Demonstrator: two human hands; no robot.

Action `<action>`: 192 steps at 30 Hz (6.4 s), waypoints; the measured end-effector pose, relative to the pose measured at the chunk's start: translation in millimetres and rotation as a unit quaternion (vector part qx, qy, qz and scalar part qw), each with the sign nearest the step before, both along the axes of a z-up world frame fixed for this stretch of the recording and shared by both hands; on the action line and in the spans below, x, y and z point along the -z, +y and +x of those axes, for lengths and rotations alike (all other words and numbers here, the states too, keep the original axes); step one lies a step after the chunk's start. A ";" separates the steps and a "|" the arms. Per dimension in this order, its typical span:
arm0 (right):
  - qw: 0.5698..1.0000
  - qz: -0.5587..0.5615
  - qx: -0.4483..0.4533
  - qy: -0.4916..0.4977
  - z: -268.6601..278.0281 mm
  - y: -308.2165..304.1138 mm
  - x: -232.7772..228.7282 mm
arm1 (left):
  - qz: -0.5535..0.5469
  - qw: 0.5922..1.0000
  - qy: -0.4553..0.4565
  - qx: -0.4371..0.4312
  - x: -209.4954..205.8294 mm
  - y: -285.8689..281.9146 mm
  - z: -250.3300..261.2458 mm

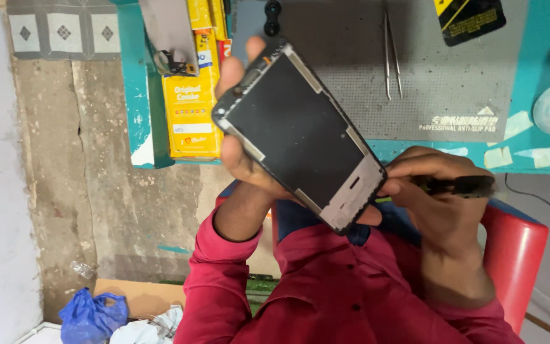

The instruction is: The person cleans the edges and screen of a disassembled smartphone using a spray bottle, a brush, and tweezers. They repeatedly spray liquid onto the device and scrub the seams to remove residue.

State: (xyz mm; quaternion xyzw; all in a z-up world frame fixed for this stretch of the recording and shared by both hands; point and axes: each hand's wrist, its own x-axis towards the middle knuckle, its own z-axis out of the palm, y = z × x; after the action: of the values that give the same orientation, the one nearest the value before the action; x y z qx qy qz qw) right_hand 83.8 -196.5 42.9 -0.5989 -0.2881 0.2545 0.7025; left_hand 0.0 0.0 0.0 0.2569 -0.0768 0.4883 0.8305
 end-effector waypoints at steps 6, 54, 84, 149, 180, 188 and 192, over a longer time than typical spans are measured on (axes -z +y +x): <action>0.999 -0.005 0.013 0.031 -1.6 -5.1 7.9 | 0.027 0.999 0.038 0.006 3.4 1.1 1.8; 0.997 0.051 -0.034 -0.045 5.9 -13.9 22.5 | 0.451 0.868 0.086 -0.189 -38.3 16.4 15.7; 0.980 0.150 0.121 0.054 22.7 -17.0 20.7 | 0.523 0.819 0.226 0.066 -41.8 37.9 -1.8; 0.812 -0.311 0.162 -0.466 143.7 46.6 9.1 | 0.549 0.787 0.281 0.010 -18.8 52.3 18.5; 0.816 -0.288 0.087 -0.494 99.1 78.5 16.9 | 0.461 0.874 0.141 -0.063 -36.8 39.0 10.0; 0.824 -0.267 0.088 -0.492 102.0 80.8 13.6 | 0.480 0.863 0.137 -0.072 -46.7 43.5 9.4; 0.845 -0.217 0.085 -0.481 102.2 80.6 11.7 | 0.477 0.867 0.119 -0.080 -44.4 43.1 12.3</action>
State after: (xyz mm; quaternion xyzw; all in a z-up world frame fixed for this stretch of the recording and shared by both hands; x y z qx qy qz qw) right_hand 186.0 -115.8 31.1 -0.8057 -0.4752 -0.0699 0.3467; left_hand 12.3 43.1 44.4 0.6832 -0.1797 0.4229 0.5676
